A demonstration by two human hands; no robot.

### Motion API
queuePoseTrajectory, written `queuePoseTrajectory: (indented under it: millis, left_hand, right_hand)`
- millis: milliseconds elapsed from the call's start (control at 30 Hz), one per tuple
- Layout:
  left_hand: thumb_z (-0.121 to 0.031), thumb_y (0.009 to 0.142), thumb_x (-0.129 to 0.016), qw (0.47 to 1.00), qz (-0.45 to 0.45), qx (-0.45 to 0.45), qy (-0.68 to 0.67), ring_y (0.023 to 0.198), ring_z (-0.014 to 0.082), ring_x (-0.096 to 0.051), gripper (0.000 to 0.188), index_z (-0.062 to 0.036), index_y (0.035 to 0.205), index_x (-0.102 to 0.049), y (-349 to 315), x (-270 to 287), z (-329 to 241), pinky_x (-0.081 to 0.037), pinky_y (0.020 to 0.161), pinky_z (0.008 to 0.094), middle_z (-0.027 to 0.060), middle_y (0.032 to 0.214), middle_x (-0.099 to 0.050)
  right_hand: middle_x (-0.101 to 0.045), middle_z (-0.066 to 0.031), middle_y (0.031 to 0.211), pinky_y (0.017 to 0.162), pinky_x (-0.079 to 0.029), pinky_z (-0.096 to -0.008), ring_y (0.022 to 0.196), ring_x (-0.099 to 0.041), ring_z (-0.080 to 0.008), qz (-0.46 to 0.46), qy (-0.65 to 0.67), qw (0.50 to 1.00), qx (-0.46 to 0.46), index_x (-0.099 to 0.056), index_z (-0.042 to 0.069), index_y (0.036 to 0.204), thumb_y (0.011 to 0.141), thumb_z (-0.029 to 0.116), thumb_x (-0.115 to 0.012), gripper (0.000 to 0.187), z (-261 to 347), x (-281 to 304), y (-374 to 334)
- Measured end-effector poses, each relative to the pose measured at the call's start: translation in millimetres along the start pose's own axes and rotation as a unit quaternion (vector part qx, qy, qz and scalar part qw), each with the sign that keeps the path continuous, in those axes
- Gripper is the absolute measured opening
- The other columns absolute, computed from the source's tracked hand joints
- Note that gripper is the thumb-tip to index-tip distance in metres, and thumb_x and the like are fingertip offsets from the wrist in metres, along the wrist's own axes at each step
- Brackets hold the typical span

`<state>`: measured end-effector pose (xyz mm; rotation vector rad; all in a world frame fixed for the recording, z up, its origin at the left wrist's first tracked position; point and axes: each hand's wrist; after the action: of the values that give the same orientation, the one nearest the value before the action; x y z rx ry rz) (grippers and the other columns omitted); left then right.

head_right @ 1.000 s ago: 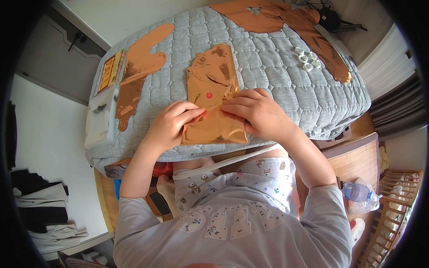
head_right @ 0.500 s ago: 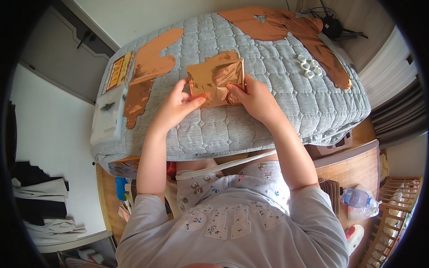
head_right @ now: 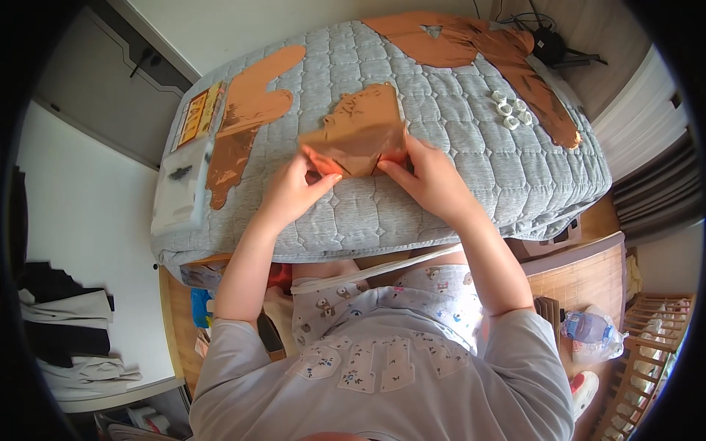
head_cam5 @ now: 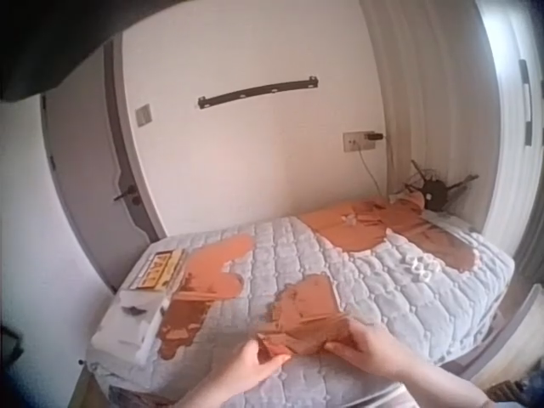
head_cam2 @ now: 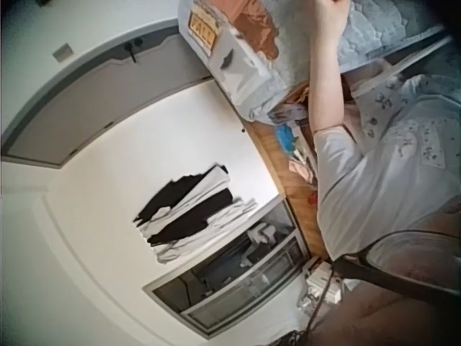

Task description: Carefully folding decorative metallic foil sheets on a quilted surface.

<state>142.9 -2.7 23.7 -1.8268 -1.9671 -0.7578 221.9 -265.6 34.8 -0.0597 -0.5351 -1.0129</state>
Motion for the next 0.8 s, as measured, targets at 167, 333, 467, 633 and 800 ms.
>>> queuePoseTrajectory:
  millis: [167, 333, 467, 633, 800]
  left_hand:
    - [-0.008, 0.083, -0.078, 0.955, 0.038, -0.246, 0.163, 0.104, 0.0308, -0.068, 0.04, -0.0069, 0.121, -0.066, -10, 10, 5, -0.056, 0.089, 0.0408, 0.0103, 0.117, -0.07]
    - [0.0, 0.077, -0.078, 0.945, 0.015, -0.26, 0.199, 0.108, 0.0301, -0.065, 0.048, -0.007, 0.123, -0.069, -17, 3, -2, -0.055, 0.092, 0.0414, 0.0078, 0.118, -0.068]
    - [0.001, 0.076, -0.077, 0.932, 0.024, -0.276, 0.234, 0.11, 0.0292, -0.065, 0.05, -0.0067, 0.125, -0.069, -17, 4, -4, -0.055, 0.092, 0.0414, 0.0072, 0.12, -0.067]
    - [0.0, 0.079, -0.076, 0.915, -0.01, -0.304, 0.263, 0.111, 0.0289, -0.065, 0.044, -0.0061, 0.123, -0.069, -14, 1, -2, -0.054, 0.094, 0.0418, 0.0079, 0.121, -0.067]
    - [-0.002, 0.086, -0.073, 0.937, 0.007, -0.278, 0.211, 0.113, 0.0311, -0.065, 0.039, -0.0049, 0.124, -0.067, -11, 0, -1, -0.053, 0.096, 0.0423, 0.01, 0.12, -0.069]
  right_hand:
    - [-0.071, -0.0128, 0.122, 0.094, -0.053, -0.0414, 0.111, -0.067, -0.0322, 0.035, -0.211, 0.953, 0.215, -0.07, 0.007, 0.114, 0.09, 0.011, -0.075, 0.025, -9, 6, -19]
    - [-0.07, -0.0116, 0.125, 0.099, -0.051, -0.0436, 0.114, -0.067, -0.0334, 0.033, -0.216, 0.944, 0.248, -0.071, 0.007, 0.112, 0.085, 0.01, -0.077, 0.028, -10, 6, -26]
    - [-0.072, -0.0126, 0.121, 0.099, -0.052, -0.0436, 0.116, -0.066, -0.0346, 0.042, -0.189, 0.953, 0.234, -0.071, 0.007, 0.11, 0.084, 0.01, -0.078, 0.027, -10, 6, -25]
    - [-0.073, -0.0097, 0.12, 0.1, -0.051, -0.0442, 0.117, -0.066, -0.0325, 0.032, -0.214, 0.943, 0.255, -0.072, 0.008, 0.11, 0.083, 0.01, -0.079, 0.027, -6, 6, -24]
    - [-0.073, -0.0062, 0.121, 0.098, -0.048, -0.0418, 0.116, -0.065, -0.0301, 0.044, -0.244, 0.939, 0.239, -0.072, 0.01, 0.111, 0.083, 0.011, -0.078, 0.028, -4, 9, -25]
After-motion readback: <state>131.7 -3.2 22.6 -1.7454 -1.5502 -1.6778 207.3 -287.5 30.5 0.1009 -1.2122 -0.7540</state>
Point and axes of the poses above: each hand's wrist, its own y-axis towards the middle knuckle, its own x-axis out of the back of the hand, z = x × y
